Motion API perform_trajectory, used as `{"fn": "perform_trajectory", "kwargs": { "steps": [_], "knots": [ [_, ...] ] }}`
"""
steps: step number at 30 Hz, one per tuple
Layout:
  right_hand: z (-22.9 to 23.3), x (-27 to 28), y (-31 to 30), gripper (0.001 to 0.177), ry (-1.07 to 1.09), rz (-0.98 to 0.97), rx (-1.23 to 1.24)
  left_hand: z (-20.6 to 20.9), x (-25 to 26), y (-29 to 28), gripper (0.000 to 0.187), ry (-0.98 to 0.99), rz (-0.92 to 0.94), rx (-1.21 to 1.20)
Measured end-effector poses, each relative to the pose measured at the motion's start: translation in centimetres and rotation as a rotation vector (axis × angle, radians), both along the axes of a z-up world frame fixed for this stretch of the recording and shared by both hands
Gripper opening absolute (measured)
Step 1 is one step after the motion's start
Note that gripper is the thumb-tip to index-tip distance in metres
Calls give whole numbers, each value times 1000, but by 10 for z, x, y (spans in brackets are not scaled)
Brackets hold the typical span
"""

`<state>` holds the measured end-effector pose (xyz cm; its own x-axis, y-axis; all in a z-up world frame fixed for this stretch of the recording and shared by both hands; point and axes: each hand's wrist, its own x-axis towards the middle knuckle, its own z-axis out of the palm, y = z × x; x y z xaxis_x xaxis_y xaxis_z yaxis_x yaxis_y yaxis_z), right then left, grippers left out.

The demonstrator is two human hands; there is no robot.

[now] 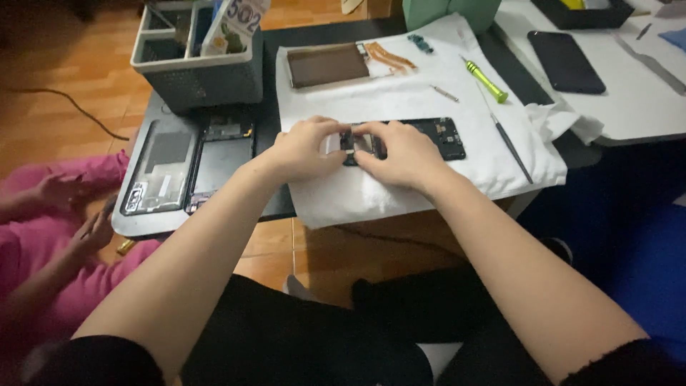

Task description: Inspecting and repairing internal components of a disassembled smartphone, specifically focusing on the motherboard and connectors.

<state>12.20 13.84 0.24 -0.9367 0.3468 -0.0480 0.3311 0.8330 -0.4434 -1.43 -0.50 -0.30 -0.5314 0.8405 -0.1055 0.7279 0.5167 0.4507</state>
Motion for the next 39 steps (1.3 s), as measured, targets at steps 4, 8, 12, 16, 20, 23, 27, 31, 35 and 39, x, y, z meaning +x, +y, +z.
{"fn": "perform_trajectory", "kwargs": {
  "steps": [4, 8, 12, 16, 20, 23, 27, 31, 35, 39],
  "knots": [
    [-2, -6, 1, 50, -2, -11, 67, -2, 4, 0, 61, -12, 32, 65],
    [-9, -4, 2, 51, -3, 23, 146, -2, 5, 1, 57, 116, 12, -7],
    [-2, 6, 7, 59, 4, 54, 94, 8, 8, 2, 57, 182, -28, -55],
    [-15, 24, 27, 53, 364, 52, -37, 11, 7, 9, 52, 268, -52, -82],
    [-29, 45, 65, 23, 579, -160, 50, 15, 10, 23, 50, 205, -8, 116],
    [-32, 57, 99, 18, 466, -330, 126, 18, 23, 33, 66, 99, -48, 133],
    [-32, 63, 113, 21, 436, -368, 65, 20, 34, 33, 72, 101, -55, 58],
    [-34, 60, 97, 27, 310, -449, 96, 12, 32, 26, 75, 94, -19, 86],
    [-29, 56, 72, 47, 296, -484, 90, 10, 32, 29, 74, 84, -14, 92],
    [-26, 57, 61, 60, 218, -478, 122, -1, 28, 28, 73, 57, 6, 131]
  ]
}}
